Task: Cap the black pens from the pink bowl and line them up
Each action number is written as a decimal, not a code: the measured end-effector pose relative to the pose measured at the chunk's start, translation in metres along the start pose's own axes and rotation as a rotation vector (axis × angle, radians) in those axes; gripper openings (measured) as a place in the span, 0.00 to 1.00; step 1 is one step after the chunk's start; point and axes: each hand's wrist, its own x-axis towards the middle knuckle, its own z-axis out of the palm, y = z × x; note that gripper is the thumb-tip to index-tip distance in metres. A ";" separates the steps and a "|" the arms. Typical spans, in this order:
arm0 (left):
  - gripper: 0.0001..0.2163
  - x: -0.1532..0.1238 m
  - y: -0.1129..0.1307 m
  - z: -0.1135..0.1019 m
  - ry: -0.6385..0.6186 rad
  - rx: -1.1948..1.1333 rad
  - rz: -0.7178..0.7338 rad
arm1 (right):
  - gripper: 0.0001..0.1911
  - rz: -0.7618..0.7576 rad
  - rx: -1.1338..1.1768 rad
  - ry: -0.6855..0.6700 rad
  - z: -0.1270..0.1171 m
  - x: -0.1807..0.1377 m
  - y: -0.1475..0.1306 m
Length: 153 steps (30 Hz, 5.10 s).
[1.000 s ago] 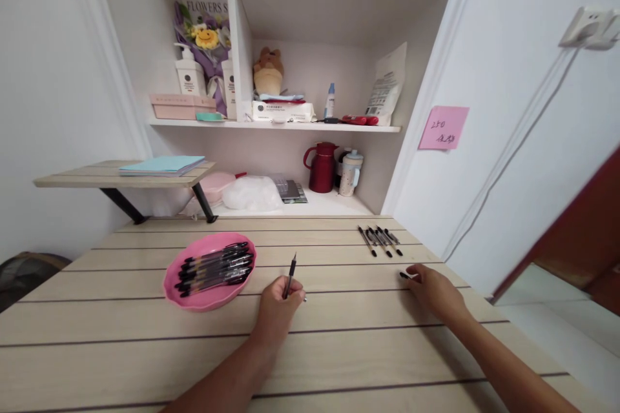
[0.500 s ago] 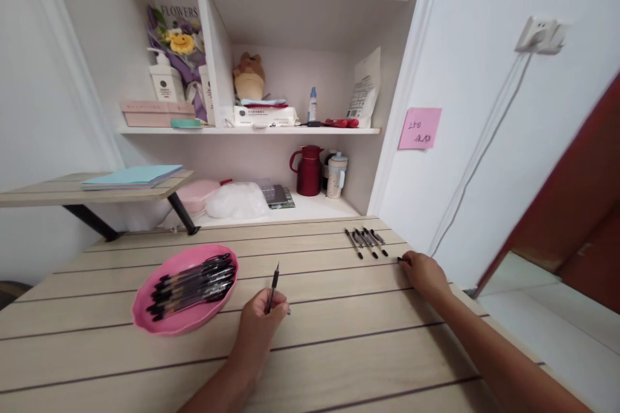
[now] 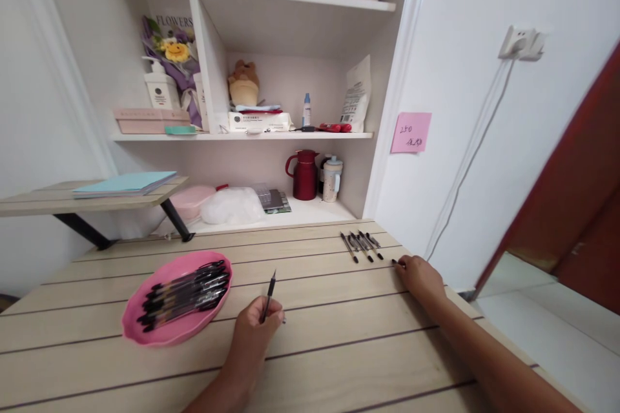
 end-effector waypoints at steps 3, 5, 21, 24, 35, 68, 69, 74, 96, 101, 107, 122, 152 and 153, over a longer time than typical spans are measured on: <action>0.06 -0.002 0.002 0.001 -0.002 0.020 0.024 | 0.15 0.000 -0.002 -0.001 -0.002 -0.007 0.002; 0.06 -0.003 0.003 0.001 0.008 0.027 0.032 | 0.15 0.001 -0.002 0.000 -0.003 -0.012 0.003; 0.05 -0.030 0.041 0.056 -0.184 -0.144 -0.108 | 0.09 -0.176 1.008 -0.307 -0.044 -0.110 -0.058; 0.05 -0.037 0.049 0.077 -0.234 -0.205 -0.121 | 0.10 -0.249 1.200 -0.359 -0.048 -0.145 -0.084; 0.05 -0.045 0.052 0.102 -0.267 -0.251 -0.098 | 0.12 -0.298 0.885 -0.061 -0.058 -0.154 -0.075; 0.03 -0.037 0.004 0.085 -0.313 -0.194 -0.167 | 0.14 0.085 0.135 -0.003 -0.016 -0.060 0.030; 0.03 -0.037 0.005 0.085 -0.315 -0.195 -0.168 | 0.14 0.084 0.135 -0.002 -0.016 -0.060 0.030; 0.04 -0.040 0.009 0.084 -0.297 -0.193 -0.185 | 0.14 0.062 0.130 0.009 -0.014 -0.060 0.030; 0.14 -0.044 0.027 0.120 -0.452 -0.736 -0.257 | 0.08 -0.247 1.057 -0.240 -0.052 -0.177 -0.102; 0.18 -0.046 0.031 0.121 -0.412 -0.669 -0.291 | 0.08 -0.223 0.942 -0.161 -0.047 -0.164 -0.089; 0.16 -0.048 0.033 0.084 -0.467 -0.267 -0.254 | 0.11 -0.080 0.254 0.006 -0.047 -0.116 -0.026; 0.09 -0.059 -0.004 0.054 -0.540 0.011 0.077 | 0.15 -0.079 -0.101 -0.064 -0.025 -0.088 0.009; 0.09 0.005 0.071 -0.088 -0.095 1.208 0.351 | 0.16 -0.665 0.310 0.127 -0.049 -0.150 -0.144; 0.08 0.008 0.073 -0.104 -0.067 1.249 0.309 | 0.16 -0.683 0.316 0.111 -0.047 -0.152 -0.149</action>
